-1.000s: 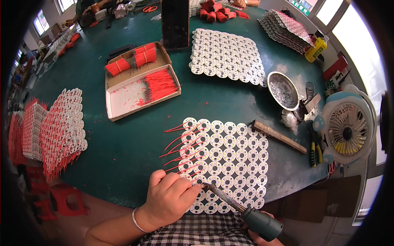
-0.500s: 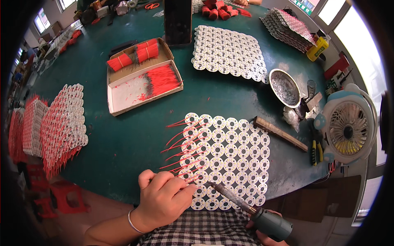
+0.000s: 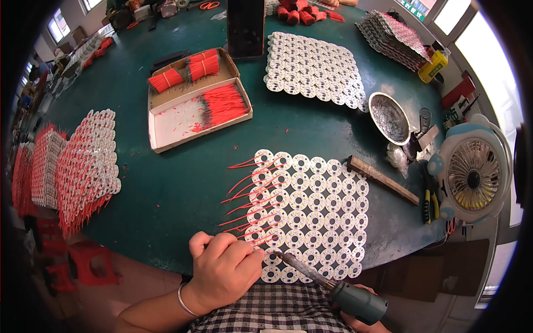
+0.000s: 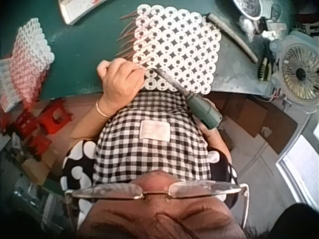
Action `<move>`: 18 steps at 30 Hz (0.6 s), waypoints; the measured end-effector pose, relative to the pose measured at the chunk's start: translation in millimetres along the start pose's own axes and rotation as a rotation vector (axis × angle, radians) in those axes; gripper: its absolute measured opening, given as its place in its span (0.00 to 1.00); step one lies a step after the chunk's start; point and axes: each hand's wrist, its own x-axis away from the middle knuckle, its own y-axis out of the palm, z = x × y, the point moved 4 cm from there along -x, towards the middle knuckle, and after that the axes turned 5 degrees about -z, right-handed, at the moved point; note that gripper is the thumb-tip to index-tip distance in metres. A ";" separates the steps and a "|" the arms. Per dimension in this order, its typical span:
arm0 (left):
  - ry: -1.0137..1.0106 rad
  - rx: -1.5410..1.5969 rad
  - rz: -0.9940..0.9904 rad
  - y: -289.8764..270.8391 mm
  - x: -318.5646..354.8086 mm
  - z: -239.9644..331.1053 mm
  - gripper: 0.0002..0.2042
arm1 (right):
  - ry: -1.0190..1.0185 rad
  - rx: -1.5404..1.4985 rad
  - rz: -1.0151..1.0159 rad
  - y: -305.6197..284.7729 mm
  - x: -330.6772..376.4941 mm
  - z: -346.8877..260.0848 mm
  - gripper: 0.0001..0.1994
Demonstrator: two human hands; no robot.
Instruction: The person positions an LED circuit board panel on the workbench, takes wires from a container, and solders the wires to the circular boards on the panel using a soldering iron tool.
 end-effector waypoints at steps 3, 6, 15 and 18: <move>-0.008 -0.008 -0.003 1.0 0.5 -0.3 0.11 | -0.018 0.028 0.018 1.1 -1.9 -2.1 0.25; -0.005 -0.017 -0.008 1.4 0.6 0.5 0.10 | -0.032 0.216 -0.008 1.8 -5.1 -10.0 0.24; -0.033 -0.029 -0.033 1.4 -1.2 1.9 0.09 | -0.016 0.144 -0.007 1.0 3.1 7.2 0.22; -0.042 -0.043 -0.038 0.1 -0.8 2.4 0.09 | -0.014 0.048 -0.029 2.1 14.6 28.1 0.24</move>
